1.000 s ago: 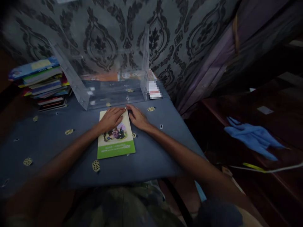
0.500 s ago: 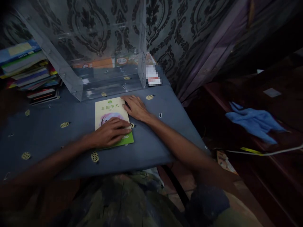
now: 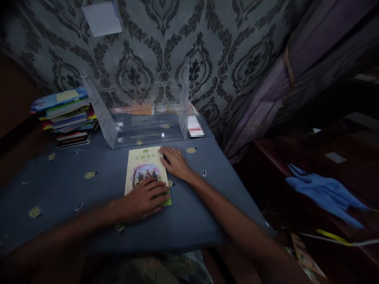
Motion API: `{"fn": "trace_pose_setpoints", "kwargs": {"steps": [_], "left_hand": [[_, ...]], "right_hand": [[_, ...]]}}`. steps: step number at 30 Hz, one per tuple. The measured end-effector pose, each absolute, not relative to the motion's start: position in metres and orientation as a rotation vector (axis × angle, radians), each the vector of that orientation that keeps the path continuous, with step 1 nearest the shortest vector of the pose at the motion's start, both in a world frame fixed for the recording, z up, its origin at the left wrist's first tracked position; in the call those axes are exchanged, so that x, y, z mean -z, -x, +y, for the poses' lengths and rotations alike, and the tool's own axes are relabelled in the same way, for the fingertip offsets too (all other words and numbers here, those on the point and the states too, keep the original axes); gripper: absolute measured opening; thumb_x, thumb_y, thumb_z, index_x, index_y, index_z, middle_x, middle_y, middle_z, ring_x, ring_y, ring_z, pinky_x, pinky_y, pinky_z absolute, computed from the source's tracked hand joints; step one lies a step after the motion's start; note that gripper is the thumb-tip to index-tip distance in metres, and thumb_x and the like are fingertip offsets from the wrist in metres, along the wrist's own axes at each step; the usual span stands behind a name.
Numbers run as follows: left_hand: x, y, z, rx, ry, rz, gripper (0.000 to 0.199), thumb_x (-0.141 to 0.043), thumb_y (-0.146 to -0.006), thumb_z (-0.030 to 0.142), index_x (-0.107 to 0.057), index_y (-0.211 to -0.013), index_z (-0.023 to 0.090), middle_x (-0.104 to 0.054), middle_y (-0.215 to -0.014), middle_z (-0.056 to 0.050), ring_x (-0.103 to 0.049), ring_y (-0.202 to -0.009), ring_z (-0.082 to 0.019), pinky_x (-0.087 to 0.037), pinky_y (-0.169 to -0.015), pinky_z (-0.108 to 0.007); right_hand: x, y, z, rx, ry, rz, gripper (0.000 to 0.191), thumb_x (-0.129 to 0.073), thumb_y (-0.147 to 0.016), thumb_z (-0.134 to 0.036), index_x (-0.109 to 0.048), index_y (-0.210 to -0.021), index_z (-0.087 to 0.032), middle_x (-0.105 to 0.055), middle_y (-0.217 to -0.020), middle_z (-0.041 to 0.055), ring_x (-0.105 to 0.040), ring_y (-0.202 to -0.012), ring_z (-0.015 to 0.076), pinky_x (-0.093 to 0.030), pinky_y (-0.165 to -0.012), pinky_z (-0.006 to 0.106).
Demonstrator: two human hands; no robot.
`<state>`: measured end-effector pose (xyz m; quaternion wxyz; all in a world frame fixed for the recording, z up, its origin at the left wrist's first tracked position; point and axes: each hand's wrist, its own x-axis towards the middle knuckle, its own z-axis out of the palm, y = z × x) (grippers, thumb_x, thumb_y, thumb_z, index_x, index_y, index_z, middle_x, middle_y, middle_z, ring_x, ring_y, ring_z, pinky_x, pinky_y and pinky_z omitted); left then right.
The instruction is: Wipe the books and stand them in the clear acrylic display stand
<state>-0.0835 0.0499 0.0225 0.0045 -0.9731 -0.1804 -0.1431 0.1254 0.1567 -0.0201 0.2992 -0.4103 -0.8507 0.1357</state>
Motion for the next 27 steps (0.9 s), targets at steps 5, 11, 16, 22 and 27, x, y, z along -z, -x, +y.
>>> {"fn": "trace_pose_setpoints", "kwargs": {"steps": [5, 11, 16, 22, 27], "left_hand": [[-0.023, 0.080, 0.061, 0.434, 3.021, -0.584, 0.029, -0.053, -0.102, 0.029, -0.058, -0.127, 0.017, -0.066, -0.133, -0.008, -0.056, -0.126, -0.025, -0.041, -0.111, -0.044], [-0.021, 0.077, 0.067, 0.444, 3.011, -0.610, 0.029, -0.052, -0.102, 0.029, -0.058, -0.127, 0.017, -0.066, -0.133, -0.009, -0.057, -0.125, -0.026, -0.040, -0.110, -0.047], [-0.019, 0.077, 0.067, 0.471, 3.008, -0.626, 0.029, -0.051, -0.101, 0.026, -0.059, -0.127, 0.016, -0.066, -0.133, -0.010, -0.057, -0.126, -0.026, -0.040, -0.111, -0.047], [-0.017, 0.077, 0.067, 0.482, 3.023, -0.646, 0.031, -0.053, -0.100, 0.026, -0.058, -0.129, 0.015, -0.066, -0.132, -0.011, -0.057, -0.126, -0.026, -0.041, -0.110, -0.049], [-0.015, 0.077, 0.066, 0.527, 2.989, -0.609, 0.028, -0.050, -0.102, 0.026, -0.060, -0.126, 0.015, -0.069, -0.123, -0.011, -0.059, -0.121, -0.025, -0.043, -0.107, -0.047]], "right_hand": [[0.019, -0.126, 0.155, -0.363, 1.090, -2.260, 0.037, -0.046, -0.100, -0.030, -0.060, -0.132, -0.018, -0.062, -0.141, 0.0149, -0.056, -0.131, 0.0288, -0.044, -0.108, 0.051], [0.023, -0.129, 0.157, -0.359, 1.088, -2.272, 0.037, -0.047, -0.100, -0.031, -0.060, -0.132, -0.020, -0.061, -0.143, 0.0143, -0.056, -0.132, 0.0289, -0.046, -0.106, 0.052], [0.023, -0.129, 0.158, -0.355, 1.060, -2.265, 0.036, -0.048, -0.099, -0.031, -0.061, -0.131, -0.020, -0.062, -0.141, 0.0146, -0.056, -0.131, 0.0297, -0.046, -0.105, 0.053], [0.013, -0.130, 0.151, -0.414, 0.972, -2.184, 0.033, -0.051, -0.095, -0.023, -0.066, -0.124, -0.020, -0.073, -0.117, 0.0119, -0.064, -0.111, 0.0279, -0.052, -0.097, 0.049], [0.002, -0.136, 0.118, -0.489, 0.953, -2.156, 0.031, -0.051, -0.091, -0.014, -0.071, -0.114, -0.021, -0.075, -0.100, 0.0092, -0.065, -0.101, 0.0263, -0.055, -0.089, 0.046]]}}
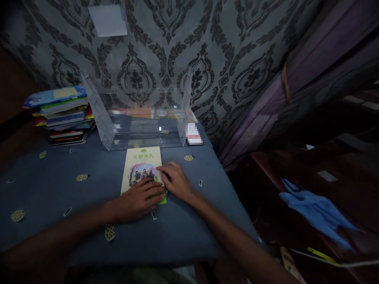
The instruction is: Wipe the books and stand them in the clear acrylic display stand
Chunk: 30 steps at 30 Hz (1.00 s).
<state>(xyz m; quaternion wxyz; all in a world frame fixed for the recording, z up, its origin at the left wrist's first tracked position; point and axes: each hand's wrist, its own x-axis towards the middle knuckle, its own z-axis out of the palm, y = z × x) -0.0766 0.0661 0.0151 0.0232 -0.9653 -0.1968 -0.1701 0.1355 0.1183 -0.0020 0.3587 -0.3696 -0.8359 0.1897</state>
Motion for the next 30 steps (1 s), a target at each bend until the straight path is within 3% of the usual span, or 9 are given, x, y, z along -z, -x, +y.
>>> {"fn": "trace_pose_setpoints", "kwargs": {"steps": [9, 22, 30], "left_hand": [[-0.022, 0.076, 0.064, 0.465, 2.893, -0.529, 0.019, -0.048, -0.103, 0.020, -0.063, -0.113, 0.015, -0.070, -0.107, -0.008, -0.061, -0.101, -0.020, -0.047, -0.092, -0.036], [-0.018, 0.077, 0.062, 0.469, 2.833, -0.484, 0.011, -0.055, -0.100, 0.019, -0.062, -0.101, 0.011, -0.066, -0.100, -0.010, -0.058, -0.095, -0.021, -0.047, -0.088, -0.036], [-0.014, 0.073, 0.057, 0.429, 2.759, -0.563, 0.015, -0.049, -0.101, 0.017, -0.062, -0.097, 0.011, -0.062, -0.093, -0.010, -0.057, -0.092, -0.023, -0.051, -0.085, -0.036]], "right_hand": [[-0.005, -0.152, 0.045, -0.620, 0.877, -2.077, 0.032, -0.051, -0.097, -0.016, -0.069, -0.123, -0.026, -0.073, -0.098, 0.0080, -0.068, -0.092, 0.0217, -0.059, -0.079, 0.037], [-0.006, -0.155, 0.037, -0.674, 0.898, -2.032, 0.030, -0.053, -0.098, -0.018, -0.071, -0.120, -0.027, -0.075, -0.091, 0.0051, -0.070, -0.082, 0.0191, -0.058, -0.072, 0.032], [-0.007, -0.156, 0.035, -0.684, 0.903, -2.034, 0.027, -0.052, -0.098, -0.022, -0.074, -0.114, -0.026, -0.076, -0.088, 0.0058, -0.071, -0.079, 0.0197, -0.059, -0.071, 0.033]]}}
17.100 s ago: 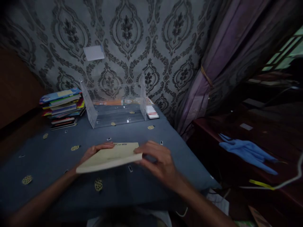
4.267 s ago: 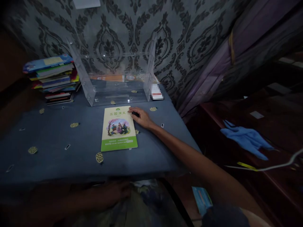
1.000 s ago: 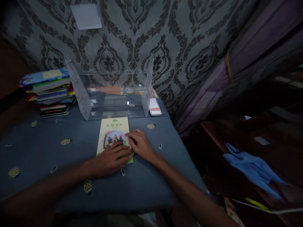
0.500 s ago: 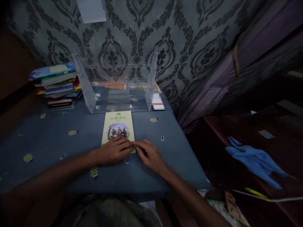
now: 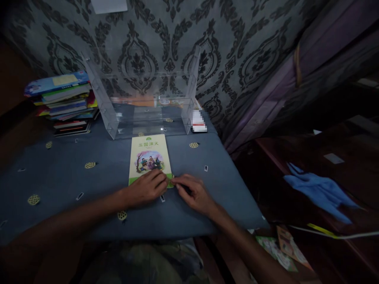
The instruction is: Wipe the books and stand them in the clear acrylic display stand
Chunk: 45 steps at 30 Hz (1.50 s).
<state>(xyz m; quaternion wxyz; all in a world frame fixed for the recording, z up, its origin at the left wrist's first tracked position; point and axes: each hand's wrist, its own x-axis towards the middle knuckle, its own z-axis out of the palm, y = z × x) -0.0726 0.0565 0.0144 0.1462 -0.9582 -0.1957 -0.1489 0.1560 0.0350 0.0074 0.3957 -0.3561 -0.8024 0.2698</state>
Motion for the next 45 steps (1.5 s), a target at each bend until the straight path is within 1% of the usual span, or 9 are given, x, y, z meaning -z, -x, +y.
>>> {"fn": "trace_pose_setpoints", "kwargs": {"steps": [4, 8, 13, 17, 26, 30, 35, 39, 45], "left_hand": [[-0.0163, 0.0710, 0.0545, 0.384, 2.729, -0.559, 0.016, -0.048, -0.101, 0.015, -0.062, -0.096, 0.010, -0.062, -0.090, -0.010, -0.058, -0.090, -0.023, -0.051, -0.081, -0.034], [-0.0157, 0.0709, 0.0527, 0.311, 2.767, -0.607, 0.017, -0.046, -0.101, 0.015, -0.062, -0.099, 0.010, -0.063, -0.093, -0.011, -0.059, -0.093, -0.024, -0.051, -0.079, -0.035], [-0.0172, 0.0724, 0.0532, 0.300, 2.846, -0.639, 0.017, -0.045, -0.103, 0.017, -0.061, -0.101, 0.011, -0.062, -0.094, -0.011, -0.058, -0.095, -0.023, -0.052, -0.078, -0.034], [-0.0177, 0.0724, 0.0556, 0.348, 2.815, -0.649, 0.020, -0.042, -0.103, 0.016, -0.061, -0.099, 0.012, -0.063, -0.092, -0.010, -0.057, -0.092, -0.021, -0.052, -0.077, -0.032], [-0.0229, 0.0728, 0.0563, 0.416, 2.786, -0.609, 0.023, -0.042, -0.104, 0.016, -0.063, -0.095, 0.012, -0.065, -0.093, -0.009, -0.057, -0.089, -0.020, -0.051, -0.072, -0.030], [-0.0234, 0.0718, 0.0559, 0.479, 2.759, -0.588, 0.024, -0.043, -0.104, 0.019, -0.063, -0.094, 0.012, -0.065, -0.088, -0.008, -0.057, -0.085, -0.020, -0.049, -0.069, -0.030], [-0.0211, 0.0702, 0.0550, 0.533, 2.771, -0.604, 0.024, -0.045, -0.104, 0.023, -0.062, -0.091, 0.013, -0.063, -0.085, -0.007, -0.057, -0.085, -0.020, -0.049, -0.069, -0.030], [-0.0197, 0.0702, 0.0547, 0.504, 2.801, -0.636, 0.025, -0.045, -0.105, 0.025, -0.062, -0.090, 0.014, -0.063, -0.088, -0.007, -0.059, -0.086, -0.019, -0.050, -0.070, -0.031], [-0.0174, 0.0746, 0.0536, 0.538, 2.887, -0.719, 0.024, -0.042, -0.105, 0.026, -0.062, -0.102, 0.013, -0.065, -0.095, -0.008, -0.060, -0.093, -0.021, -0.052, -0.075, -0.033]], "right_hand": [[-0.0095, -0.1566, 0.0322, -0.688, 0.890, -2.042, 0.026, -0.053, -0.098, -0.020, -0.074, -0.113, -0.025, -0.075, -0.087, 0.0061, -0.070, -0.079, 0.0197, -0.058, -0.069, 0.033], [-0.0087, -0.1576, 0.0310, -0.718, 0.889, -2.027, 0.026, -0.053, -0.098, -0.024, -0.075, -0.111, -0.025, -0.075, -0.086, 0.0062, -0.070, -0.077, 0.0197, -0.058, -0.069, 0.033], [-0.0069, -0.1589, 0.0335, -0.858, 0.959, -1.902, 0.024, -0.056, -0.097, -0.033, -0.077, -0.105, -0.023, -0.078, -0.092, 0.0069, -0.074, -0.085, 0.0210, -0.060, -0.080, 0.037], [-0.0088, -0.1603, 0.0347, -0.996, 1.010, -1.816, 0.025, -0.058, -0.097, -0.036, -0.077, -0.107, -0.023, -0.080, -0.097, 0.0056, -0.075, -0.091, 0.0204, -0.060, -0.088, 0.038], [-0.0094, -0.1601, 0.0338, -1.022, 0.968, -1.764, 0.024, -0.058, -0.096, -0.031, -0.076, -0.110, -0.023, -0.080, -0.101, 0.0055, -0.075, -0.093, 0.0202, -0.059, -0.090, 0.038], [-0.0092, -0.1592, 0.0335, -0.932, 0.964, -1.853, 0.025, -0.056, -0.097, -0.029, -0.076, -0.109, -0.022, -0.079, -0.100, 0.0066, -0.074, -0.089, 0.0198, -0.059, -0.084, 0.036], [-0.0102, -0.1544, 0.0324, -0.652, 0.913, -2.043, 0.023, -0.055, -0.096, -0.020, -0.075, -0.109, -0.022, -0.075, -0.083, 0.0056, -0.069, -0.074, 0.0180, -0.056, -0.068, 0.031], [-0.0111, -0.1518, 0.0330, -0.488, 0.812, -2.117, 0.026, -0.054, -0.096, -0.014, -0.071, -0.114, -0.021, -0.074, -0.082, 0.0050, -0.067, -0.073, 0.0179, -0.056, -0.067, 0.031], [-0.0117, -0.1526, 0.0322, -0.393, 0.789, -2.175, 0.026, -0.052, -0.096, -0.013, -0.069, -0.114, -0.021, -0.074, -0.082, 0.0049, -0.067, -0.073, 0.0187, -0.055, -0.067, 0.033]]}}
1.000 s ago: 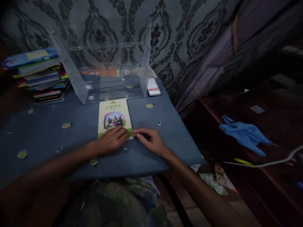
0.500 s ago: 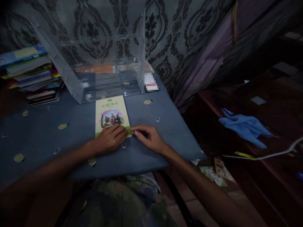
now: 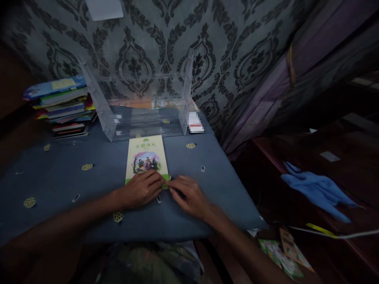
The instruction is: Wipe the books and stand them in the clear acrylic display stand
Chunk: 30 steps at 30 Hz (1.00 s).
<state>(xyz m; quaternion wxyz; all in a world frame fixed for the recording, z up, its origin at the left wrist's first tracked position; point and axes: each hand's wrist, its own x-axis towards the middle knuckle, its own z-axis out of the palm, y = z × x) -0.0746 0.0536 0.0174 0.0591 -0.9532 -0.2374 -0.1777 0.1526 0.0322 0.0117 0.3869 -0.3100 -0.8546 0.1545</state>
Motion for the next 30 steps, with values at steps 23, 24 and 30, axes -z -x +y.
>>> {"fn": "trace_pose_setpoints", "kwargs": {"steps": [23, 24, 30], "left_hand": [[-0.018, 0.082, 0.058, 0.584, 3.102, -0.866, 0.031, -0.046, -0.102, 0.030, -0.059, -0.123, 0.012, -0.064, -0.121, -0.014, -0.059, -0.113, -0.025, -0.051, -0.101, -0.038], [-0.017, 0.083, 0.062, 0.581, 3.102, -0.888, 0.033, -0.046, -0.102, 0.031, -0.058, -0.125, 0.012, -0.064, -0.124, -0.014, -0.058, -0.115, -0.025, -0.050, -0.103, -0.038], [-0.002, 0.123, 0.126, 0.526, 2.870, -1.439, 0.048, -0.044, -0.102, 0.040, -0.052, -0.137, 0.008, -0.051, -0.147, -0.022, -0.045, -0.140, -0.030, -0.034, -0.119, -0.047]], "right_hand": [[0.018, -0.088, 0.181, -0.345, 1.272, -2.323, 0.048, -0.038, -0.100, -0.029, -0.055, -0.141, -0.012, -0.052, -0.151, 0.0160, -0.042, -0.146, 0.0272, -0.033, -0.120, 0.051], [0.019, -0.089, 0.181, -0.342, 1.262, -2.322, 0.048, -0.039, -0.099, -0.030, -0.055, -0.141, -0.013, -0.052, -0.151, 0.0155, -0.042, -0.146, 0.0272, -0.033, -0.120, 0.051], [0.021, -0.089, 0.180, -0.345, 1.271, -2.317, 0.047, -0.042, -0.098, -0.030, -0.056, -0.141, -0.016, -0.051, -0.153, 0.0130, -0.040, -0.147, 0.0262, -0.030, -0.119, 0.054]]}}
